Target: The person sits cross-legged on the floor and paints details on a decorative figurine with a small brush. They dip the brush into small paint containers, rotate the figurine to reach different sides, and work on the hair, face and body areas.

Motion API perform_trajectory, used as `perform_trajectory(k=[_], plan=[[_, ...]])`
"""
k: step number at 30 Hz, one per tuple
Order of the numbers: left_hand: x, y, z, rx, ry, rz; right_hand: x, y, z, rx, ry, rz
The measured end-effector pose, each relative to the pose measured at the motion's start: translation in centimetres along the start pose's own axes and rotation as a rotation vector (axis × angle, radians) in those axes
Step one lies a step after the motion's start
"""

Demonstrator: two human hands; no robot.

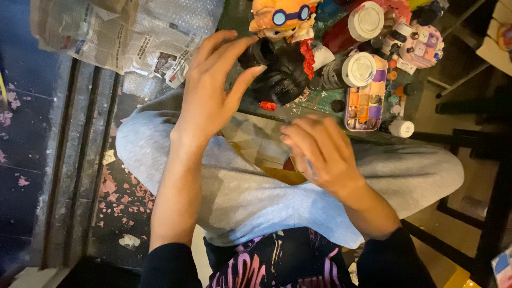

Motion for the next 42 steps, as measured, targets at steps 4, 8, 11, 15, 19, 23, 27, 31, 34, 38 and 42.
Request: perform_trajectory(k=[4,8,11,15,19,23,27,31,34,38,42], plan=[[0.0,-0.1,0.2,-0.023,-0.009,-0.012,0.3,-0.7,-0.4,0.016,0.017,0.009],[0.1,-0.1,0.3,-0.013,-0.005,-0.008,0.1,-1.0,-1.4,0.086,0.059,0.009],[0.4,-0.1,0.1,0.005,-0.003,0.006,0.0,-1.1,-1.1,0.055,0.034,0.023],[0.5,0.0,0.0,-0.002,-0.010,0.009,-0.6,-1.2,-1.3,0.070,0.013,0.029],[0.6,-0.1,-0.1,-0.006,-0.023,0.018,-0.6,-1.3,-1.0,0.026,0.025,0.040],[0.6,0.0,0.0,-0.001,-0.011,0.022,-0.9,-1.3,-1.6,0.070,0.048,0.033],[0.7,-0.1,0.1,-0.004,-0.026,0.019,-1.1,-1.2,-1.4,0.049,0.012,0.010],[0.5,0.0,0.1,0.007,-0.020,0.017,-1.0,-1.1,-1.3,0.038,-0.002,0.026],[0.6,-0.1,-0.1,0.000,-0.016,0.019,0.5,-0.9,0.0,-0.057,0.026,0.079],[0.2,0.0,0.0,0.000,-0.020,-0.004,0.1,-0.4,-0.6,-0.004,0.023,0.030],[0.3,-0.1,-0.1,0.001,-0.037,0.003,0.4,-0.5,-0.2,-0.020,0.006,0.066]])
Point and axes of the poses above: each hand's wrist, its own y-axis away from the middle knuckle, its own x-axis out of the back of the hand, z = x × y, the point moved 9 cm from there along -y, towards the middle knuckle, and after that the axes turned 14 degrees about y, right-handed, at the moved point
